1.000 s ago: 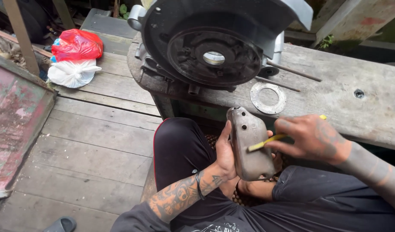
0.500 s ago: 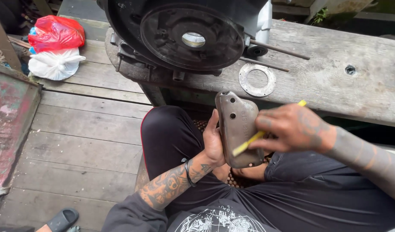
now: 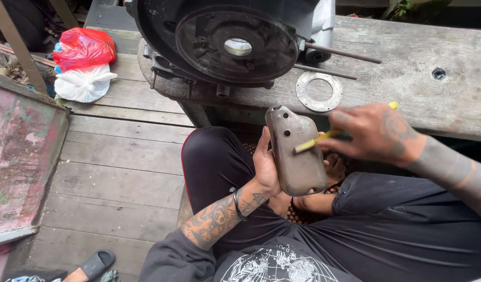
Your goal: Scrubbing a metal engine component with a small brush to remove dirt or debris.
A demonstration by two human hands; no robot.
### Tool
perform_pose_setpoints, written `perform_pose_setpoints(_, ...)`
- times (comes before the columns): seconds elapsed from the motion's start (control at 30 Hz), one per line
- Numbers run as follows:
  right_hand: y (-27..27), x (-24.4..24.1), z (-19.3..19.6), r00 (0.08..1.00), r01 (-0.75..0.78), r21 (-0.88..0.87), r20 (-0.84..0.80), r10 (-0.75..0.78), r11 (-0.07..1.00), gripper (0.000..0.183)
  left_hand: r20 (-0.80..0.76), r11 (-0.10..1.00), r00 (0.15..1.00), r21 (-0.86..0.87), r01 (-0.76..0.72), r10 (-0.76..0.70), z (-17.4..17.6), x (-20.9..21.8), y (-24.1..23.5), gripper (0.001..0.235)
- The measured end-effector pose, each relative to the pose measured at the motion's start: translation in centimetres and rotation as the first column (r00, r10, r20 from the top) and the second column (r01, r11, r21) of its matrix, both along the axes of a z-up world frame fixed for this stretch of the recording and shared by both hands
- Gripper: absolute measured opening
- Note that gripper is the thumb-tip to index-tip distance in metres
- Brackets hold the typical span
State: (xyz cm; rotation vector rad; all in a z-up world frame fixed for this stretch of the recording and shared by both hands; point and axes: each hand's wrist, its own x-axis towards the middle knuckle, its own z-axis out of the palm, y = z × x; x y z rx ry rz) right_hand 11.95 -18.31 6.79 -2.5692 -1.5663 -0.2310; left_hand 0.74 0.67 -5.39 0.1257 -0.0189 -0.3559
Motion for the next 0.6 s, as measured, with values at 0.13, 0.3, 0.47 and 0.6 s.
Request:
perform_pose_setpoints(0.13, 1.3, -2.1, 1.1, 0.967, -0.216, 0.014, -0.139, 0.216, 0.976, 0.043, -0.116, 0.983, 0.992, 0.181, -0.035, 0.057, -0.5, -0.3, 0.1, 0.085)
perform_pose_setpoints(0.3, 0.0, 0.3, 0.7, 0.998, 0.004, -0.045, -0.068, -0.007, 0.999, 0.047, 0.057, 1.000, 0.998, 0.012, -0.015, 0.015, -0.3, -0.1, -0.1, 0.085)
perform_pose_setpoints(0.47, 0.4, -1.5, 0.8, 0.983, -0.139, -0.028, -0.121, 0.134, 0.990, 0.043, -0.043, 0.991, 0.998, 0.128, -0.031, 0.037, 0.6, -0.1, 0.1, 0.090)
perform_pose_setpoints(0.6, 1.0, 0.0, 0.5, 0.964, -0.137, 0.001, -0.230, 0.134, 0.991, 0.041, 0.080, 0.996, 0.997, -0.084, 0.015, -0.008, -0.1, -0.1, -0.4, 0.084)
